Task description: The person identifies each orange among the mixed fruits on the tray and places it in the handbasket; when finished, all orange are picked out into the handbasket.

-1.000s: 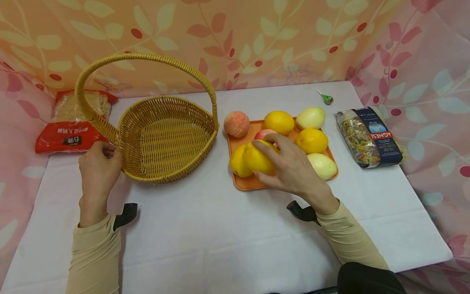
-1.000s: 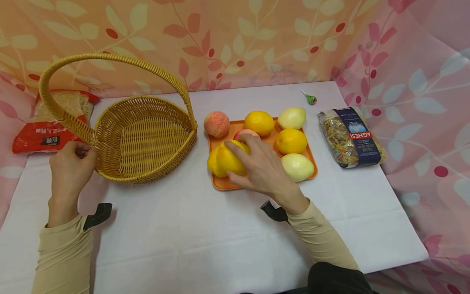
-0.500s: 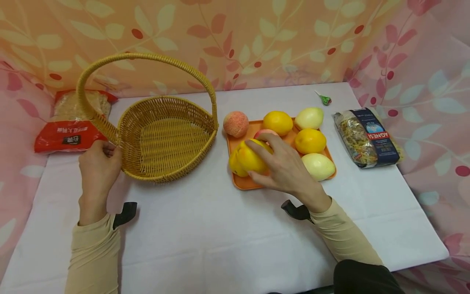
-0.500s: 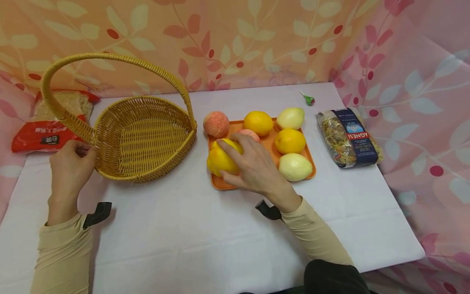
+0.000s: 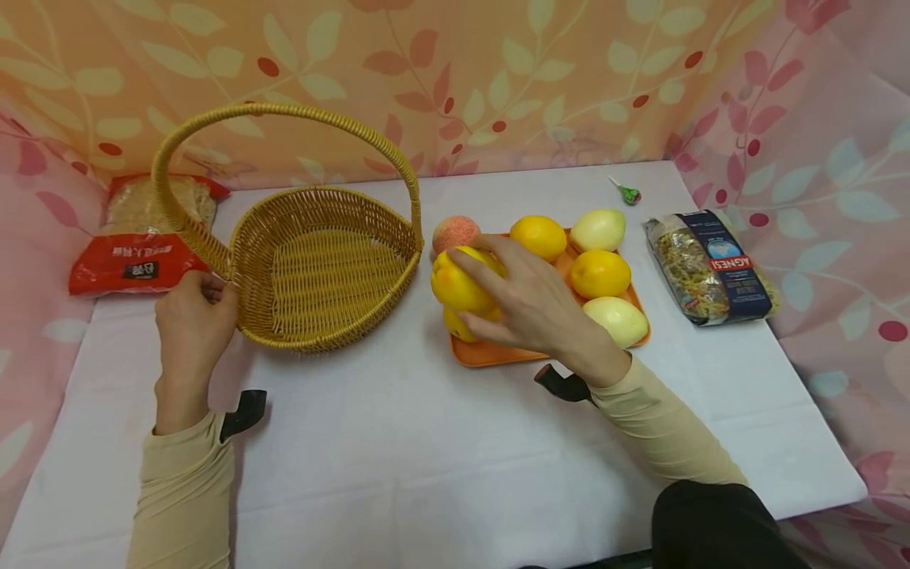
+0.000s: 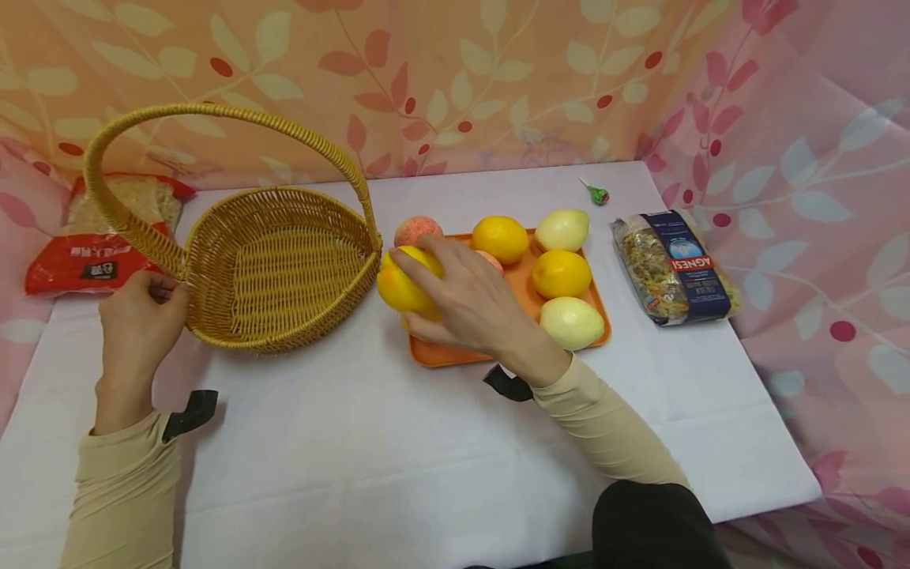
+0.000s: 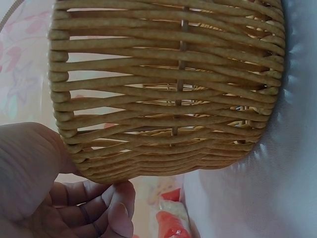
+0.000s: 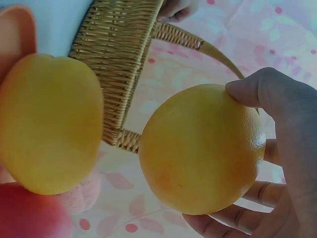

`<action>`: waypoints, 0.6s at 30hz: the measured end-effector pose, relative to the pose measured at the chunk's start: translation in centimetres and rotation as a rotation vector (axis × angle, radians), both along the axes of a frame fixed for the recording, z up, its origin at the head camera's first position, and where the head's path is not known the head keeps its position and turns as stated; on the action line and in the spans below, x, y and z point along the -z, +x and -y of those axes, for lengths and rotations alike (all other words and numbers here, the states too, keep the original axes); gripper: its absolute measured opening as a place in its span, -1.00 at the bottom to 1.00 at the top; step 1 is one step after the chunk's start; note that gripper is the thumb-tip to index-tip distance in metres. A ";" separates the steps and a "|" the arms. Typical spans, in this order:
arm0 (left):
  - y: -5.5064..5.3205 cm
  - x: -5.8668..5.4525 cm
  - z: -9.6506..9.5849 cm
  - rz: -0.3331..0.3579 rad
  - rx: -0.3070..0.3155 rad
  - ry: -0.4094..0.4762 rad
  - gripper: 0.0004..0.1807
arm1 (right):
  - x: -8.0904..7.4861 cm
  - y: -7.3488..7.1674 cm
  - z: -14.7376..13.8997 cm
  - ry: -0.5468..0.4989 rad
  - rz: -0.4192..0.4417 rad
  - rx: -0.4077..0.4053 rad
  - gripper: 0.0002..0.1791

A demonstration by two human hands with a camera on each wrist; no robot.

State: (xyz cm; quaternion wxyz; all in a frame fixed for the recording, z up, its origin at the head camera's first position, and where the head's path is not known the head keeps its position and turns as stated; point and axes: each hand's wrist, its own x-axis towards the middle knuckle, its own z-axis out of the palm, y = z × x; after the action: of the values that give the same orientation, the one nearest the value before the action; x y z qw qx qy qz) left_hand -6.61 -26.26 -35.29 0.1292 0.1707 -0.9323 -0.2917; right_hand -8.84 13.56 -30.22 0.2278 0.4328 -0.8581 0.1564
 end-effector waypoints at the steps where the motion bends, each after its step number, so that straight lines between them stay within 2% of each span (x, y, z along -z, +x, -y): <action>1: 0.0 0.0 0.0 0.002 0.000 0.002 -0.65 | -0.2 -0.1 0.2 0.006 -0.001 -0.005 -0.33; 11: -0.1 0.0 0.1 0.011 0.003 0.008 -0.64 | -1.3 -0.9 2.1 0.083 0.029 -0.037 -0.36; 18: -0.2 0.1 0.2 0.024 0.012 0.023 -0.63 | -1.6 -1.8 2.9 0.128 0.094 -0.045 -0.34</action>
State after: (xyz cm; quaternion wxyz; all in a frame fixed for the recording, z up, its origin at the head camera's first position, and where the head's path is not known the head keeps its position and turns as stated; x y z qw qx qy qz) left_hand -6.78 -26.45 -35.34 0.1141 0.1699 -0.9314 -0.3010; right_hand -10.67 10.62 -28.65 0.1552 0.4579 -0.8662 0.1263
